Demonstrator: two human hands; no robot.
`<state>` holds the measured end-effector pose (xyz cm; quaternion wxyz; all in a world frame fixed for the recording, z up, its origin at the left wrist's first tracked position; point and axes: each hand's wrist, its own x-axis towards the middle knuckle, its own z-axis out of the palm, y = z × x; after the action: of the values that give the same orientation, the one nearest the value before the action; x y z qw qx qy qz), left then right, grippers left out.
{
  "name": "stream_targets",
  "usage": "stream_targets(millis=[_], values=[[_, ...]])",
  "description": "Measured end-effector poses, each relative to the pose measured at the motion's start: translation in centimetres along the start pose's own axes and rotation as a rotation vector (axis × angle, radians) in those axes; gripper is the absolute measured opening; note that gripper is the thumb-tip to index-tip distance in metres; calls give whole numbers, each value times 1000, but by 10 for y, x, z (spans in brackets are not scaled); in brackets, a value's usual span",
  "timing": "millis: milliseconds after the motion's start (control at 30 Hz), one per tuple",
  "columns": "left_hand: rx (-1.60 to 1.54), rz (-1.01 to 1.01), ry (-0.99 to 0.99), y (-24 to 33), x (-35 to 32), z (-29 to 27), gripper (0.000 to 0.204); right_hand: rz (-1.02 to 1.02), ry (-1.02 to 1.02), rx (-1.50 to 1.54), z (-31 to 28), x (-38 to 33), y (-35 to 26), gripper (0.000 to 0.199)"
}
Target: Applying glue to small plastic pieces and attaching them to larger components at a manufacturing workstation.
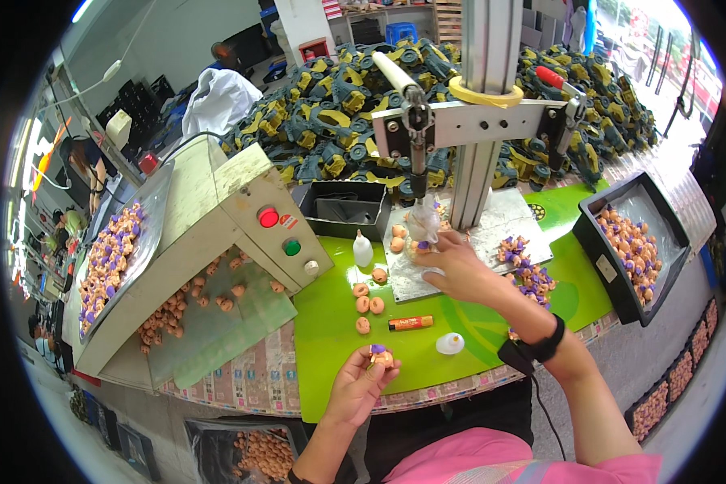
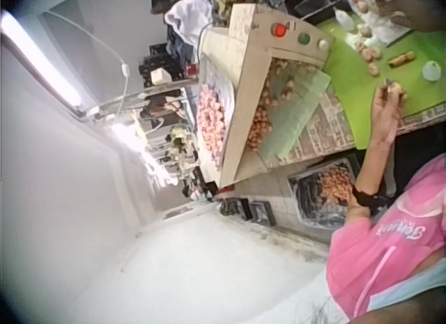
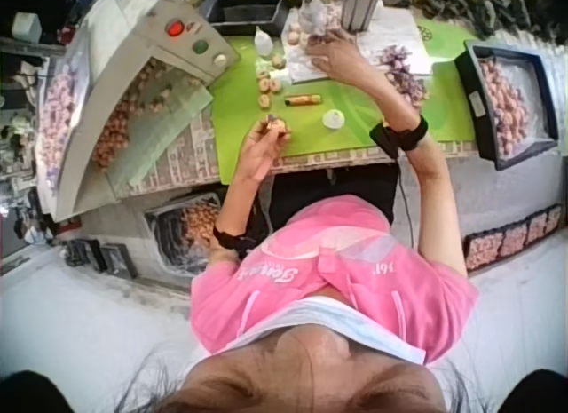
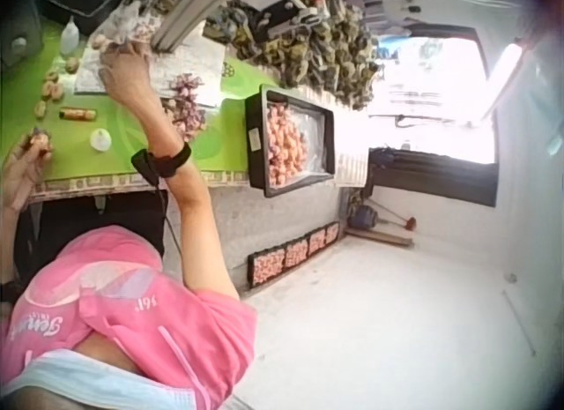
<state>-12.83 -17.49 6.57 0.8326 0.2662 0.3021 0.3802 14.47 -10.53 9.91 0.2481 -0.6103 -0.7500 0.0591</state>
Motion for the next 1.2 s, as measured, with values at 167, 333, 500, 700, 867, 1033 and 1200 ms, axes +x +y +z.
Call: stream_targets(millis=[167,333,500,700,867,1033,1200], values=[[21,-12,-12,5,16,13,25,-191,188,118,29,4,26,27],[83,8,56,20,22,4,25,122,449,261,-49,-71,53,29],[259,148,25,28,40,8,23,622,817,-594,-150,-181,181,19],[484,64,12,27,120,47,19,956,588,-663,-170,-222,208,23],[705,309,50,11,184,46,18,529,766,-208,-168,-142,95,24],[959,642,99,2,208,44,18,117,595,-24,-165,-83,9,24],[1100,959,131,-11,215,33,23,-282,537,163,-163,-19,-51,24]])
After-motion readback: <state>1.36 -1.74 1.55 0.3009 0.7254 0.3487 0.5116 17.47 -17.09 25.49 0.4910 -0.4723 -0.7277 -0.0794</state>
